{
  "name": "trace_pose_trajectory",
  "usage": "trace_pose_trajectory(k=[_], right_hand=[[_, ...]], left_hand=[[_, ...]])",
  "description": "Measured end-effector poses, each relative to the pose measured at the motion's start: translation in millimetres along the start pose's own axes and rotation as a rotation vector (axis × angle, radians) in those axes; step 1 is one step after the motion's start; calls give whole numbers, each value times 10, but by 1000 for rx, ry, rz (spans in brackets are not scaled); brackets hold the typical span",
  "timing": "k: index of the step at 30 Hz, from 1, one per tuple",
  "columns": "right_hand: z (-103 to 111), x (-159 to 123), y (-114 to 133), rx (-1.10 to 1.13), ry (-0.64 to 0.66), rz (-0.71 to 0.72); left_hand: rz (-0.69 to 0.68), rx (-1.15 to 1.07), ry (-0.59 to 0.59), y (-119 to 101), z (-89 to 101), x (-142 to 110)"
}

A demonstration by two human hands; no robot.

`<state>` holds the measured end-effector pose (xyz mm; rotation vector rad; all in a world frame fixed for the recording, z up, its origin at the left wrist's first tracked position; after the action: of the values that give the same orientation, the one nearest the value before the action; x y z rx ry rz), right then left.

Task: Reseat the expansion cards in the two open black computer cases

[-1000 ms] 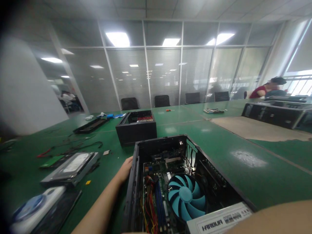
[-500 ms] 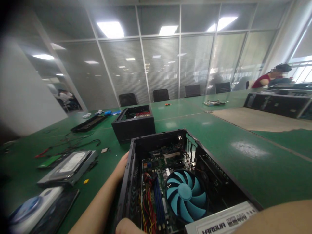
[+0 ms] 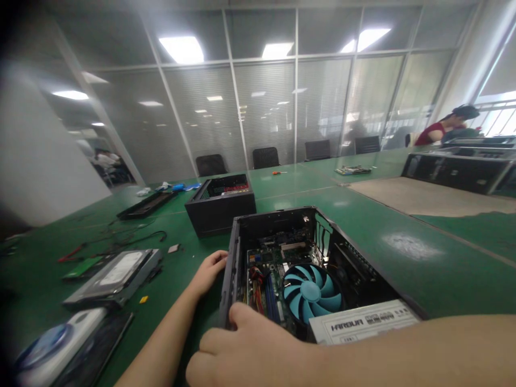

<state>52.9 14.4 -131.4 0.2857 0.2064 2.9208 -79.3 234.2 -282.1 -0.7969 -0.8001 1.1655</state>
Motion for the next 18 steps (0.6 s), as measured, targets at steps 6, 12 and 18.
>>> trace_pose_trajectory(k=[6, 12, 18], right_hand=[[324, -319, -300, 43, 45, -227], [487, -679, -964, 22, 16, -390], [591, -1215, -1802, 18, 22, -473]], left_hand=[[-22, 34, -5, 44, -6, 4], [-5, 30, 25, -5, -34, -27], [16, 25, 27, -66, -48, -53]])
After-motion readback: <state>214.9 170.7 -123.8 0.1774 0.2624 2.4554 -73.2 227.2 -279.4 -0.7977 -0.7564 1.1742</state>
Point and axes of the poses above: each hand's wrist, its own x-axis towards the middle knuckle, its own z-axis out of the back of the hand, y = z × x, the point moved 7 cm from there along x, towards the middle knuckle, and after that the axes turned 9 degrees about x, right-handed, at the moved point
